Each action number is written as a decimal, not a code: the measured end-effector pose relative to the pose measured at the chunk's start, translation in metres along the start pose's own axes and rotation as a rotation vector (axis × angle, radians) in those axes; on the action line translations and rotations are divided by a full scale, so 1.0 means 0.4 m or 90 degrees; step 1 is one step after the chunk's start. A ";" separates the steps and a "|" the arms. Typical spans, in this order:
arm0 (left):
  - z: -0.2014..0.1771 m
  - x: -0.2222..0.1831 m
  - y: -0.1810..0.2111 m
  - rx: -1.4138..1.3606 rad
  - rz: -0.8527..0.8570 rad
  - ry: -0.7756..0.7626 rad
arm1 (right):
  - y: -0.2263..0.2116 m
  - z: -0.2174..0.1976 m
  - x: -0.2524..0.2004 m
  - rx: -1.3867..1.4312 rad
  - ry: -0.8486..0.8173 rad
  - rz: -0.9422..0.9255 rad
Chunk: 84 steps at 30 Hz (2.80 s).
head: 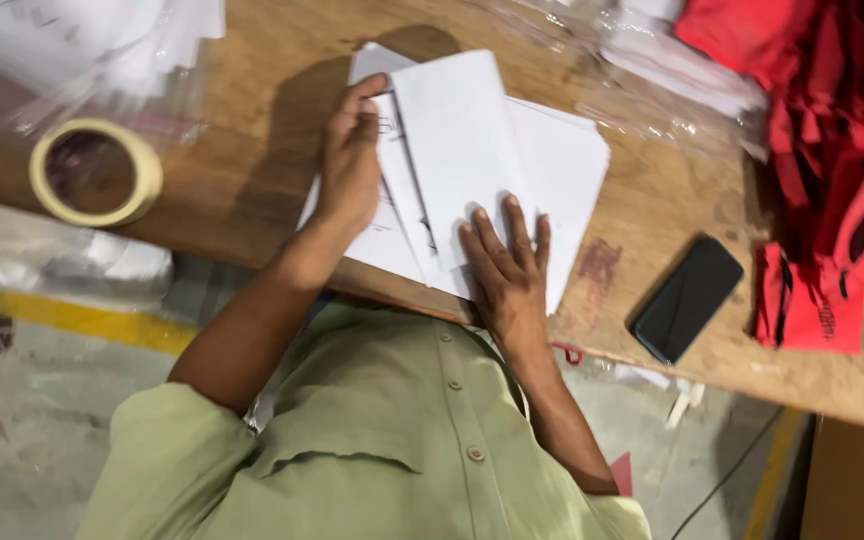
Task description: The person sits at a workbench and folds paper instruction sheets, inserting each folded sheet into a red hardware pouch. They repeat this for multiple pouches, stacking finished pouches with others on the table.
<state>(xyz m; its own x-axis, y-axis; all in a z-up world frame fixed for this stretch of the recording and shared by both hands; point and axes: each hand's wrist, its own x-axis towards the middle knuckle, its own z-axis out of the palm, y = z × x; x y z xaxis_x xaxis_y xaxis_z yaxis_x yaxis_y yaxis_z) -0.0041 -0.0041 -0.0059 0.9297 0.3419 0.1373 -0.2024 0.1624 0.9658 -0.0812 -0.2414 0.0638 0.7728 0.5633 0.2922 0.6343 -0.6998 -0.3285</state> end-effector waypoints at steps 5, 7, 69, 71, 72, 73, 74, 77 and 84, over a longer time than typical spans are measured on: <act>0.017 -0.008 0.080 -0.035 -0.122 0.016 | -0.020 -0.009 0.012 -0.031 -0.012 -0.042; 0.022 -0.012 0.075 -0.046 -0.108 0.012 | -0.019 -0.008 0.014 -0.039 -0.012 -0.053; 0.031 -0.059 0.120 0.186 0.037 -0.099 | -0.063 -0.182 -0.093 -0.476 -0.375 -0.272; 0.023 -0.059 0.117 0.197 0.051 -0.105 | -0.048 -0.193 -0.130 -0.283 -0.332 -0.184; 0.022 -0.058 0.115 0.208 0.063 -0.104 | -0.039 -0.201 -0.147 -0.091 -0.284 -0.103; 0.020 -0.056 0.114 0.203 0.068 -0.107 | -0.040 -0.205 -0.143 -0.097 -0.281 -0.100; 0.018 -0.052 0.113 0.063 -0.003 -0.127 | -0.037 -0.210 -0.134 0.013 -0.164 0.029; 0.032 -0.037 0.140 -0.093 -0.039 -0.185 | -0.035 -0.233 -0.022 0.111 0.021 0.154; 0.110 -0.039 0.310 0.498 0.513 -0.041 | 0.175 0.008 0.059 0.607 0.033 0.502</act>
<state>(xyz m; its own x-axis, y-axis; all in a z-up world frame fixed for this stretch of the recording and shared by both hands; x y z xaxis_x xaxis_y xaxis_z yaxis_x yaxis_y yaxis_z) -0.0299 -0.0301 0.1213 0.6337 0.0335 0.7728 -0.5231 -0.7174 0.4600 -0.0185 -0.2757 0.0447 0.9619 0.1011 -0.2539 -0.2260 -0.2283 -0.9470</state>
